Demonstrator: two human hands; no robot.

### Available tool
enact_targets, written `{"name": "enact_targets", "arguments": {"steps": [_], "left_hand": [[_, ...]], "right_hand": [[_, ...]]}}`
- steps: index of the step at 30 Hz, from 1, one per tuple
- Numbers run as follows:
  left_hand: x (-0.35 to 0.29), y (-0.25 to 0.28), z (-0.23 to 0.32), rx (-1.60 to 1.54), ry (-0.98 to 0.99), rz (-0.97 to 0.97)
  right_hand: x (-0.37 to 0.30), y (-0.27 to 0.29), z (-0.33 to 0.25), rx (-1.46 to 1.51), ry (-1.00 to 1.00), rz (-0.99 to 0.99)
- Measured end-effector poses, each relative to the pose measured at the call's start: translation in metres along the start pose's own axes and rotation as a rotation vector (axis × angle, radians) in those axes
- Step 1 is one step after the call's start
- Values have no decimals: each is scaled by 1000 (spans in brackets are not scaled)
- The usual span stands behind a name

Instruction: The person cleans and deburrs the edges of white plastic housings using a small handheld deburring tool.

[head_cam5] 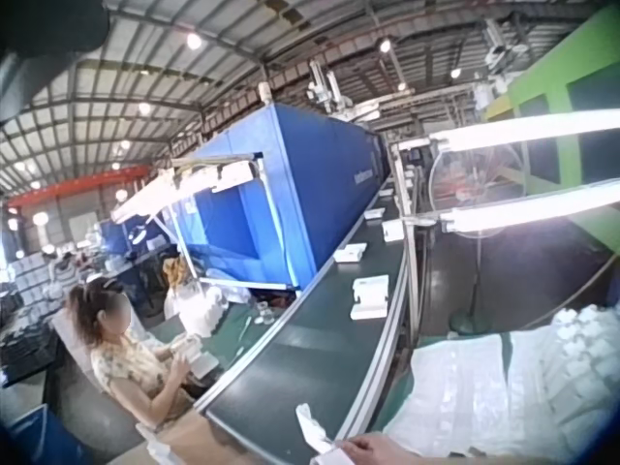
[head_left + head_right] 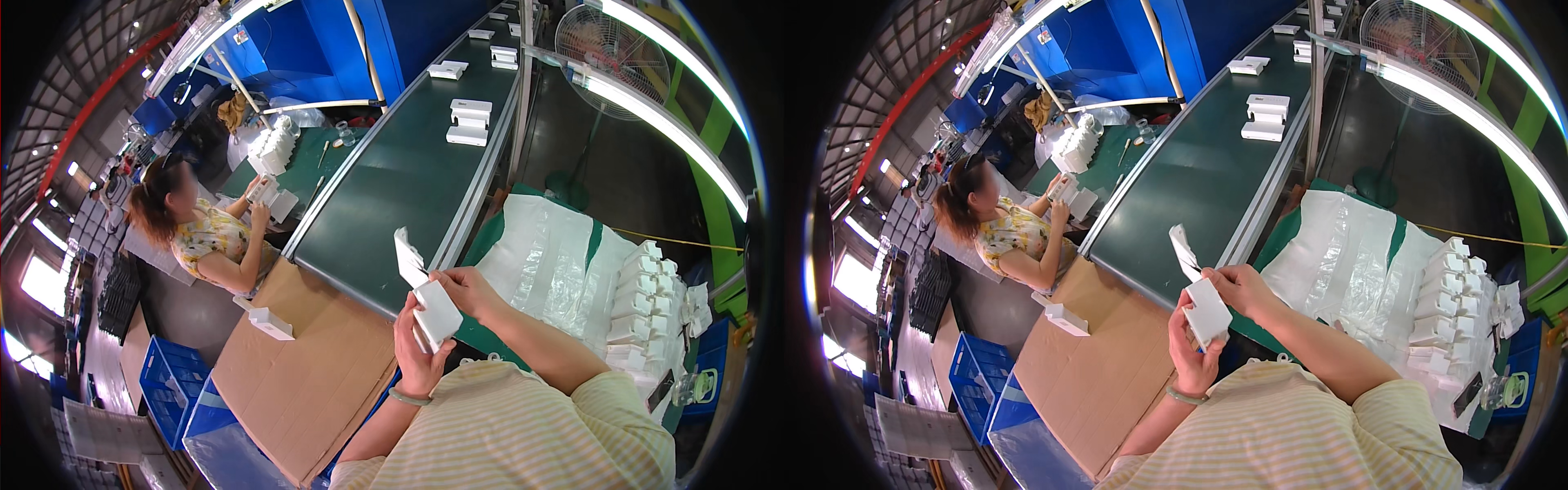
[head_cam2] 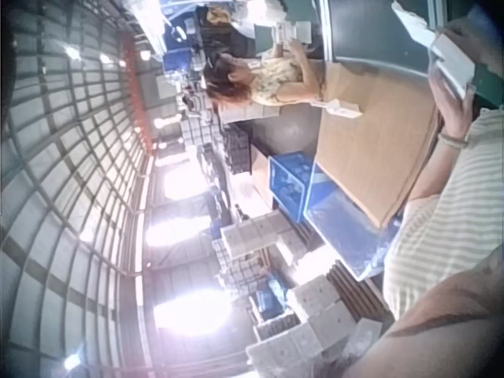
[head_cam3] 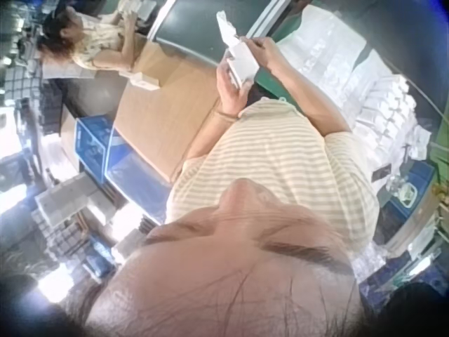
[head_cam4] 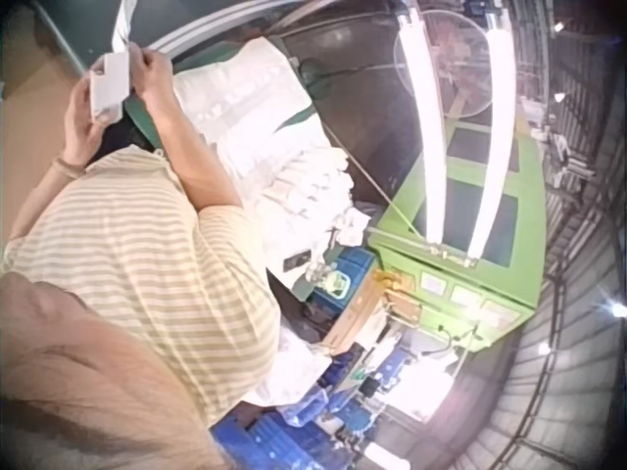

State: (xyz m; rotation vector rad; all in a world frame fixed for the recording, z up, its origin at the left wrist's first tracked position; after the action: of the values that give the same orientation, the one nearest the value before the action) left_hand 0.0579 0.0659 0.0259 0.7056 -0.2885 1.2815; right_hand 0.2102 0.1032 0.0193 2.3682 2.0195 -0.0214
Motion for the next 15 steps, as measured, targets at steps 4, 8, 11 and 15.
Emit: {"name": "enact_targets", "arguments": {"steps": [4,8,11,15], "left_hand": [[-2,7,-15,-449,234,127],[-10,5,-54,-955,722,181],[8,-1,-36,-1256,731,-19],[12,-7,-28,-1304,792,-15]], "right_hand": [[-8,5,-9,115,-118,-172],[-18,30,-43,192,-30,-105],[-28,41,-65,92,88,-44],[-38,49,-85,-140,171,59]]}}
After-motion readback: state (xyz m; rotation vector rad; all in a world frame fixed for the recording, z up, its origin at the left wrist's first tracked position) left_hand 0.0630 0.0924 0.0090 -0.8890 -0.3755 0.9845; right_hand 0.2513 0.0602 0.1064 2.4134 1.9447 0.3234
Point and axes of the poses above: each hand's wrist, its own x-axis towards the middle knuckle, its own y-axis out of the back of the hand, z = x × y, the point moved 6 cm from there along x, towards the middle knuckle, and after that the axes turned 2 degrees about y, right-handed, at the moved point
